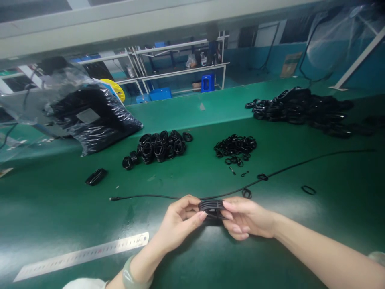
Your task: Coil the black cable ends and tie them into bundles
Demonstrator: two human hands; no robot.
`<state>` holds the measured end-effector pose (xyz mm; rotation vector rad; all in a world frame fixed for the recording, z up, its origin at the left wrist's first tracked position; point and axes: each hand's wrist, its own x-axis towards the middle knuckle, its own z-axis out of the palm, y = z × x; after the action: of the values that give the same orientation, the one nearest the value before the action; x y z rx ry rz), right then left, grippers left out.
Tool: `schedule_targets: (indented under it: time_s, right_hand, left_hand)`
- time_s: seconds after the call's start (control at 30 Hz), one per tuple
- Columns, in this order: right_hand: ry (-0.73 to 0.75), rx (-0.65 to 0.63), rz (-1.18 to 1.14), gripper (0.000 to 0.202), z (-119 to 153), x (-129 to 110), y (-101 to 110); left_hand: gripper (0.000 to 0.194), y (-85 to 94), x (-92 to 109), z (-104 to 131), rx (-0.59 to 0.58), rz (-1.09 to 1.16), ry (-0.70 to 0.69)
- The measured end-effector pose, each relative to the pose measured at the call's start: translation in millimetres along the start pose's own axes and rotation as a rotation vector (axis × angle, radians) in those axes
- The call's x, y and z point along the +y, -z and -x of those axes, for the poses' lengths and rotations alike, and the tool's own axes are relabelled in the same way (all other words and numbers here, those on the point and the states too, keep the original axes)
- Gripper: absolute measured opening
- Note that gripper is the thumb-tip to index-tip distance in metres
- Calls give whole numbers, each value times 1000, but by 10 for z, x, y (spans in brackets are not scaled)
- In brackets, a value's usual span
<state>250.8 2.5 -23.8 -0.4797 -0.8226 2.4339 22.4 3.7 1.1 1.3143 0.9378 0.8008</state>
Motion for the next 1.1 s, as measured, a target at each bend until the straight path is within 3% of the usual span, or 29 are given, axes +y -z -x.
schedule_targets:
  time_s: [0.17, 0.33, 0.53, 0.67, 0.8, 0.93, 1.03, 1.1]
  right_hand:
    - [54, 30, -13, 31, -8, -2, -31]
    - [103, 48, 6, 19, -9, -18, -39]
    - [116, 101, 31, 26, -73, 37, -62]
    - [106, 165, 128, 35, -83, 56, -63]
    - [73, 237, 243, 43, -68, 46, -69]
    - [135, 336, 328, 44, -92, 82, -153]
    - [219, 410, 376, 45, -115, 102, -238]
    - [206, 404, 426, 47, -114, 81, -262]
  left_hand:
    - [28, -13, -52, -21, 134, -28, 3]
    - [30, 1, -54, -21, 95, -84, -18]
    - [63, -65, -55, -1, -7, -448, -179]
    - [55, -91, -152, 11, 37, -680, -353]
    - [61, -75, -233, 9, -3, -821, -479]
    - [70, -101, -230, 7, 3, -882, -512]
    - [63, -149, -190, 8, 6, -832, -489]
    - [56, -182, -162, 9, -3, -712, -399]
